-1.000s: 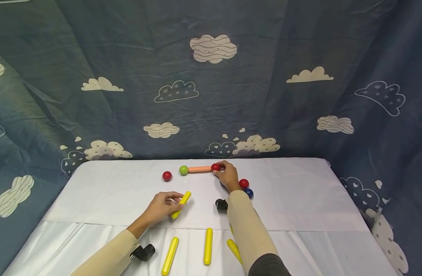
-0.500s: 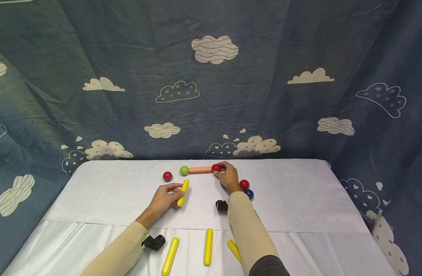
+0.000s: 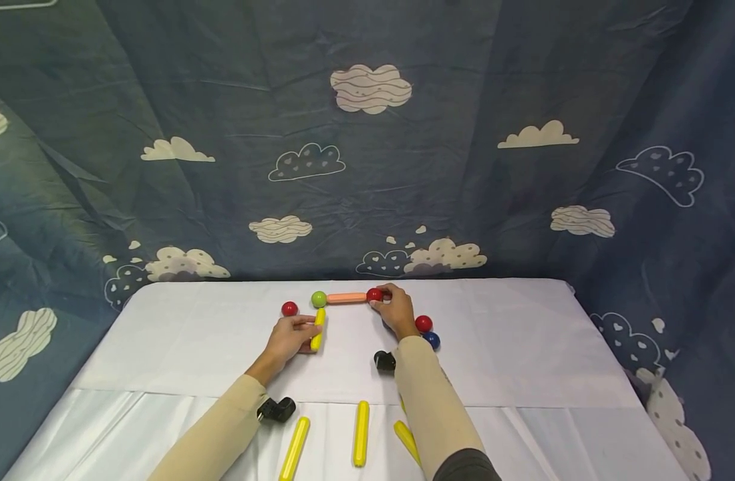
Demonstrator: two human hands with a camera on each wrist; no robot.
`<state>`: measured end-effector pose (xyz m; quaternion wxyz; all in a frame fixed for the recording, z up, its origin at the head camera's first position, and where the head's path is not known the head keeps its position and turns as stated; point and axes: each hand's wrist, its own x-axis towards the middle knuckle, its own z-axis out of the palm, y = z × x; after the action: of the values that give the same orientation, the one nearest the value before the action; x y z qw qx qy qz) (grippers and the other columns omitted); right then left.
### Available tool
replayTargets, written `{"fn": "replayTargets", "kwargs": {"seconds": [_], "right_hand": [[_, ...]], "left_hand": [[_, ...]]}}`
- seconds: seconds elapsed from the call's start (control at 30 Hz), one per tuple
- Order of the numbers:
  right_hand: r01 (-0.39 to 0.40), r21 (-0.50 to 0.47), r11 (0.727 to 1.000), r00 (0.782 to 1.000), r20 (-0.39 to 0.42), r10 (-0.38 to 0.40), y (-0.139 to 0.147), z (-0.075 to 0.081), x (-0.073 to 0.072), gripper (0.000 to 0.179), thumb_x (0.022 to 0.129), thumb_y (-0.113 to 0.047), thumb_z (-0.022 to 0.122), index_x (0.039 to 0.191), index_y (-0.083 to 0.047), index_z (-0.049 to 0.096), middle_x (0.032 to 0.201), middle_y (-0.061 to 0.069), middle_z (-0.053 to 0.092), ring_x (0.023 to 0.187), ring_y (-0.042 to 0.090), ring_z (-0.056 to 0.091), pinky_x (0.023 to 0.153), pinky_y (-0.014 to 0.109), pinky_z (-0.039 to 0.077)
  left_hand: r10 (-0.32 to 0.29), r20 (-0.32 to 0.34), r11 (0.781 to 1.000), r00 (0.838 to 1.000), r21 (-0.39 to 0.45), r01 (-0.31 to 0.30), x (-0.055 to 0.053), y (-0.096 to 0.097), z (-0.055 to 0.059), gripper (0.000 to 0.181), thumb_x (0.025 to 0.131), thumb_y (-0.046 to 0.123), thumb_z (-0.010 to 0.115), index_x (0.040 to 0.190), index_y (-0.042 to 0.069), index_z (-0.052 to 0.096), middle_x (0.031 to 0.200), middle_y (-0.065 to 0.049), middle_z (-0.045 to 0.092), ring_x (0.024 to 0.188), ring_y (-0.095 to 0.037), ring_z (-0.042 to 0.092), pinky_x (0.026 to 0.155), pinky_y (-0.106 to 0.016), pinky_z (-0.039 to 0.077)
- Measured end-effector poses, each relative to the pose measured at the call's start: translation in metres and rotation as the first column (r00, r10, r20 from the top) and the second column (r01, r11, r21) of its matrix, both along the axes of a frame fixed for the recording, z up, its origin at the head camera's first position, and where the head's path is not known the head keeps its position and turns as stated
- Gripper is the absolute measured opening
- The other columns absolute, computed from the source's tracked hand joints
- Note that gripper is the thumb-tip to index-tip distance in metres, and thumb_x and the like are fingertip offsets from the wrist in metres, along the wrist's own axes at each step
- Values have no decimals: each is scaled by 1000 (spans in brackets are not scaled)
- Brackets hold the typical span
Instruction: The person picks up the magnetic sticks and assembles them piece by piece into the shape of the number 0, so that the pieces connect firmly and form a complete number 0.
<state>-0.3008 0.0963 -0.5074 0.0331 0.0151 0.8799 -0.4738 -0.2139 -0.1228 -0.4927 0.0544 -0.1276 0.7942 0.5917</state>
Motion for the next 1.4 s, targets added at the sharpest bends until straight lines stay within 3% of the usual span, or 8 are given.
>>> {"fn": "replayTargets", "kwargs": {"seconds": [0.27,0.7,1.03,1.4], "right_hand": [[2,6,1000,1000,-2,-2,0,1,1,43,87,-8,71,127,-2,57,124,19,58,113,32,52,102,44,43],[2,1,1000,1000,6,-2,-1,1,3,43,86,-8,72,127,-2,58,122,19,59,112,32,53,102,45,43],[3,0,1000,1000,5,-3,0,0,-1,43,86,-9,72,127,-3,58,124,17,59,114,30,52,103,44,43],[-5,7,1000,1000,12,5,1,-1,-2,44,87,-9,71,128,-2,57,125,19,58,115,32,52,104,45,42]], "left_hand": [[47,13,998,999,49,-47,-5,-2,-2,35,85,12,74,115,-4,65,90,-12,68,62,-13,61,59,-30,59],[72,33,997,997,-1,-72,-12,-7,-6,34,88,17,71,115,-2,66,92,-11,67,66,-14,62,60,-27,59],[60,34,998,998,-27,-59,-14,-5,-5,35,87,17,72,117,-1,65,92,-11,66,67,-15,62,60,-26,58],[25,26,991,999,-129,-21,-9,-8,-2,31,85,14,74,111,-1,66,81,-9,64,61,-12,61,55,-23,56]]}}
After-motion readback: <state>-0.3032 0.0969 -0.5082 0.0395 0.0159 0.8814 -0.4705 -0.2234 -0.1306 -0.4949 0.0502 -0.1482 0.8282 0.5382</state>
